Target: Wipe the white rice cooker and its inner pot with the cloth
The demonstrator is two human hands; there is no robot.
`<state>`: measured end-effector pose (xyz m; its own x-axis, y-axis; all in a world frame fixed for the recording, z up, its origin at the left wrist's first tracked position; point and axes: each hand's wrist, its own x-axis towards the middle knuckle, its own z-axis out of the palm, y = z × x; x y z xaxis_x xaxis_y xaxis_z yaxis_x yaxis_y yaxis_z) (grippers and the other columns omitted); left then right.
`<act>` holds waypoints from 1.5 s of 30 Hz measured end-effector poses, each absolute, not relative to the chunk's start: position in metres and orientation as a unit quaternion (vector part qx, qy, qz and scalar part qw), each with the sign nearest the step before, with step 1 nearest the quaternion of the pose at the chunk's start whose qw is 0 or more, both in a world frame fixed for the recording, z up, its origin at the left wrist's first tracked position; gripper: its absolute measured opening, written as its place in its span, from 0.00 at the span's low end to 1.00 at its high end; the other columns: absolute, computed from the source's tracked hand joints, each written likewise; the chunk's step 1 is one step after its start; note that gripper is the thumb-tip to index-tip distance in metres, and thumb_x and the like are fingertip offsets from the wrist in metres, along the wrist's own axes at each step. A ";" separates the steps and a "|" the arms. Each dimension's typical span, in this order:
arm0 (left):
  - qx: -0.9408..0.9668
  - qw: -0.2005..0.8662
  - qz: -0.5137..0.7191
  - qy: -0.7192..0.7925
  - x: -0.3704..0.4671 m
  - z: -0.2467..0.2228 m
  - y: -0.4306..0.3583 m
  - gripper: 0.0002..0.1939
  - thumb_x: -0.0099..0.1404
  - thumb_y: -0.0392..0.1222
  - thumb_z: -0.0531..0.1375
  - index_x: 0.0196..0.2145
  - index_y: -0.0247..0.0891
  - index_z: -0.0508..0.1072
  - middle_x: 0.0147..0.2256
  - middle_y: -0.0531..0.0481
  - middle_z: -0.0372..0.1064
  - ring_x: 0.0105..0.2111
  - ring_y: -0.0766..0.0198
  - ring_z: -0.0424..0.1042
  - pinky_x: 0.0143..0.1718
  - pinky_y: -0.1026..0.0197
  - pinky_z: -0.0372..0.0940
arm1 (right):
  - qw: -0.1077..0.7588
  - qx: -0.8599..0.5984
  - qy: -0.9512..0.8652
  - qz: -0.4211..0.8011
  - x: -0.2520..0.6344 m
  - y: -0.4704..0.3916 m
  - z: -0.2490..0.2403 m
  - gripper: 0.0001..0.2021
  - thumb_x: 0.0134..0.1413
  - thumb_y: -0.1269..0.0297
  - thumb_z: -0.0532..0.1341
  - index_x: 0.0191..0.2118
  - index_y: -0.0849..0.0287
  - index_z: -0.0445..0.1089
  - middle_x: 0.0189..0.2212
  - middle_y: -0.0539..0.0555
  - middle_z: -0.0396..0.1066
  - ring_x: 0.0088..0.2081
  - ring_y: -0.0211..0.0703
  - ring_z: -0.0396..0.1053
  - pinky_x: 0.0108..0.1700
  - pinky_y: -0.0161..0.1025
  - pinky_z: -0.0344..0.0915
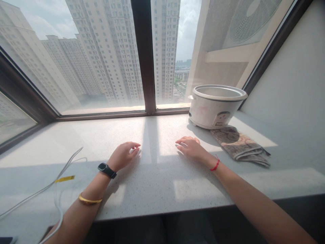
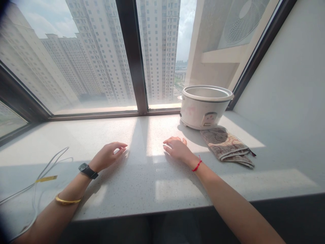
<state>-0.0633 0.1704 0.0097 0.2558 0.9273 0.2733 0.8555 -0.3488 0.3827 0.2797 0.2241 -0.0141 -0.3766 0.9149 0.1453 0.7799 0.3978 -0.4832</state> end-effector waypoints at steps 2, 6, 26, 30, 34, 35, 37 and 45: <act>0.788 0.081 0.232 0.565 -0.064 0.009 0.170 0.16 0.69 0.46 0.54 0.45 0.37 0.77 0.43 0.43 0.77 0.41 0.55 0.76 0.46 0.51 0.68 | 0.199 -0.520 -0.812 0.173 0.280 0.224 -0.014 0.15 0.61 0.56 0.55 0.47 0.50 0.76 0.52 0.55 0.73 0.58 0.57 0.64 0.62 0.69 0.45; 0.788 0.081 0.234 0.563 -0.064 0.007 0.170 0.16 0.69 0.46 0.54 0.45 0.37 0.76 0.42 0.44 0.77 0.41 0.55 0.76 0.46 0.51 0.68 | 0.202 -0.520 -0.810 0.182 0.279 0.223 -0.012 0.15 0.61 0.56 0.55 0.47 0.51 0.75 0.52 0.56 0.73 0.58 0.56 0.64 0.62 0.69 0.44; 0.798 0.078 0.227 0.553 -0.062 0.006 0.169 0.15 0.70 0.45 0.53 0.45 0.37 0.76 0.42 0.44 0.77 0.41 0.56 0.76 0.45 0.52 0.68 | 0.197 -0.522 -0.815 0.159 0.278 0.222 -0.012 0.15 0.61 0.57 0.55 0.47 0.50 0.76 0.51 0.56 0.73 0.58 0.57 0.64 0.62 0.67 0.48; 0.798 0.074 0.228 0.552 -0.063 0.005 0.170 0.15 0.70 0.45 0.54 0.45 0.37 0.76 0.42 0.44 0.78 0.41 0.56 0.76 0.45 0.52 0.68 | 0.196 -0.521 -0.814 0.163 0.278 0.221 -0.011 0.14 0.61 0.57 0.55 0.46 0.50 0.76 0.51 0.55 0.73 0.58 0.57 0.64 0.61 0.69 0.47; 0.798 0.073 0.229 0.553 -0.063 0.005 0.170 0.14 0.70 0.44 0.54 0.45 0.37 0.76 0.42 0.45 0.78 0.41 0.56 0.76 0.45 0.52 0.68 | 0.189 -0.521 -0.817 0.157 0.278 0.222 -0.011 0.15 0.61 0.57 0.55 0.47 0.50 0.76 0.52 0.55 0.73 0.58 0.58 0.64 0.61 0.69 0.48; 0.797 0.073 0.229 0.553 -0.063 0.005 0.170 0.14 0.70 0.44 0.54 0.45 0.37 0.76 0.42 0.45 0.78 0.41 0.57 0.76 0.45 0.52 0.68 | 0.189 -0.521 -0.818 0.156 0.278 0.222 -0.011 0.15 0.61 0.57 0.55 0.47 0.50 0.76 0.52 0.55 0.73 0.58 0.58 0.64 0.61 0.69 0.48; 0.797 0.075 0.228 0.554 -0.062 0.006 0.169 0.14 0.69 0.44 0.54 0.45 0.37 0.76 0.42 0.44 0.78 0.41 0.57 0.76 0.45 0.52 0.68 | 0.192 -0.519 -0.818 0.157 0.279 0.223 -0.012 0.15 0.61 0.57 0.55 0.47 0.50 0.76 0.52 0.55 0.73 0.58 0.58 0.64 0.61 0.69 0.47; 0.797 0.074 0.225 0.556 -0.063 0.006 0.169 0.15 0.70 0.45 0.54 0.45 0.37 0.76 0.42 0.44 0.78 0.41 0.56 0.76 0.45 0.52 0.68 | 0.190 -0.518 -0.820 0.155 0.278 0.222 -0.013 0.15 0.60 0.56 0.56 0.47 0.50 0.76 0.51 0.56 0.73 0.57 0.58 0.64 0.62 0.68 0.47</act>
